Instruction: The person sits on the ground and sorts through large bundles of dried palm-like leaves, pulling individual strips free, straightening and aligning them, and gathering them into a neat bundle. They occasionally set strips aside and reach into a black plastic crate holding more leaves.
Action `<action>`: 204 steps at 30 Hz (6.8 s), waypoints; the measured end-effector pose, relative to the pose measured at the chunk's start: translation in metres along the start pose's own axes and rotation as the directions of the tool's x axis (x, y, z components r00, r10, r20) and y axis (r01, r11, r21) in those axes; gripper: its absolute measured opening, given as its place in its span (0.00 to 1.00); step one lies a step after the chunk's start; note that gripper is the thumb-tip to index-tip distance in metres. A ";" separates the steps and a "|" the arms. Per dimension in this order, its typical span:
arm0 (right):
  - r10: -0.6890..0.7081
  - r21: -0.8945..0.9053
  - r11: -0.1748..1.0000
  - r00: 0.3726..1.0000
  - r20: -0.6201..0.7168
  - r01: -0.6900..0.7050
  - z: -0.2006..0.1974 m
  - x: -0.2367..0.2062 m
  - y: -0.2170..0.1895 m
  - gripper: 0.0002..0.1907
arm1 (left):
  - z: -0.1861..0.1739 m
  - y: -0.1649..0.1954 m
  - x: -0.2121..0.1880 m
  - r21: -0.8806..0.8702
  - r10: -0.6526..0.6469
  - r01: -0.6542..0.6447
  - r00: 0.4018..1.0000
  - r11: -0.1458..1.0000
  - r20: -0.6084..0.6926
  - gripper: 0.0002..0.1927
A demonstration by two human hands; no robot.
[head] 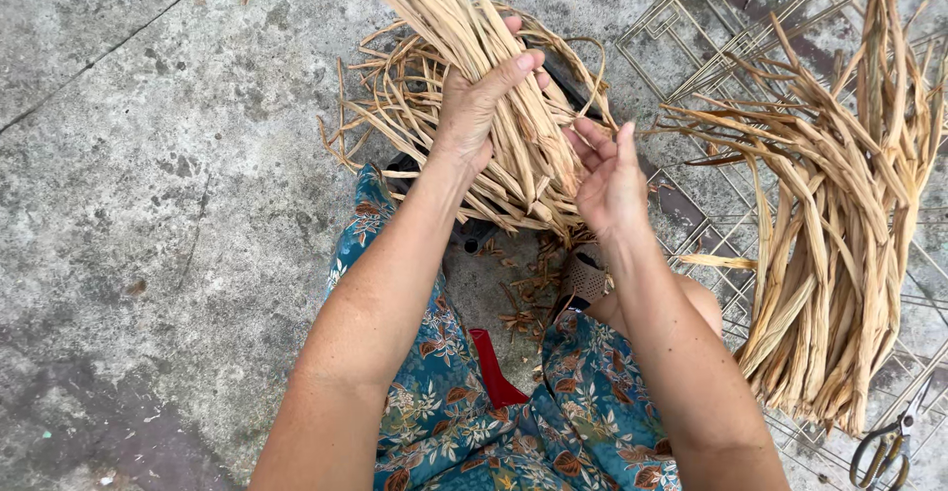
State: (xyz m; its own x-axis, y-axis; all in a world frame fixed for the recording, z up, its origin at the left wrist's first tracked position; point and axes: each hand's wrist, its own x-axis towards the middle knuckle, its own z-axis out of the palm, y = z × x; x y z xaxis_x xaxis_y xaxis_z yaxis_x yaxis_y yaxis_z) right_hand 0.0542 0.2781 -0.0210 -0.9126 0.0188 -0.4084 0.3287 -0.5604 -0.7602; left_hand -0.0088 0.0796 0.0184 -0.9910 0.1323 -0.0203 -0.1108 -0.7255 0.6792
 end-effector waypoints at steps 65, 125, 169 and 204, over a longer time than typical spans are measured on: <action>-0.151 0.118 0.978 0.975 -0.160 0.171 0.037 -0.008 0.037 0.32 | -0.005 -0.004 -0.005 -0.184 0.141 -0.187 0.961 0.965 -0.239 0.29; -0.228 -0.687 0.614 0.920 0.318 0.389 0.037 -0.037 -0.033 0.42 | -0.002 -0.062 -0.022 0.206 -0.153 0.176 0.981 0.962 -0.123 0.23; -0.440 -0.830 0.207 0.708 -0.552 -0.518 -0.224 -0.258 -0.102 0.39 | 0.245 -0.245 0.006 0.899 -0.466 -0.232 0.791 0.372 0.397 0.53; -0.546 -0.738 0.505 0.496 -0.675 -0.447 -0.384 -0.118 -0.158 0.24 | 0.224 -0.349 -0.125 0.965 -0.213 -0.177 0.953 0.191 0.217 0.69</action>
State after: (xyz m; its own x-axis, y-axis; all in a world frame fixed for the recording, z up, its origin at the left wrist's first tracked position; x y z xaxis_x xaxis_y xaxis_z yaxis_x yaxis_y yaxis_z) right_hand 0.2034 0.6822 -0.0466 -0.4681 0.8743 -0.1286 0.7539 0.3192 -0.5743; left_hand 0.1707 0.4680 -0.0516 -0.9042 0.4271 -0.0047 0.2270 0.4899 0.8417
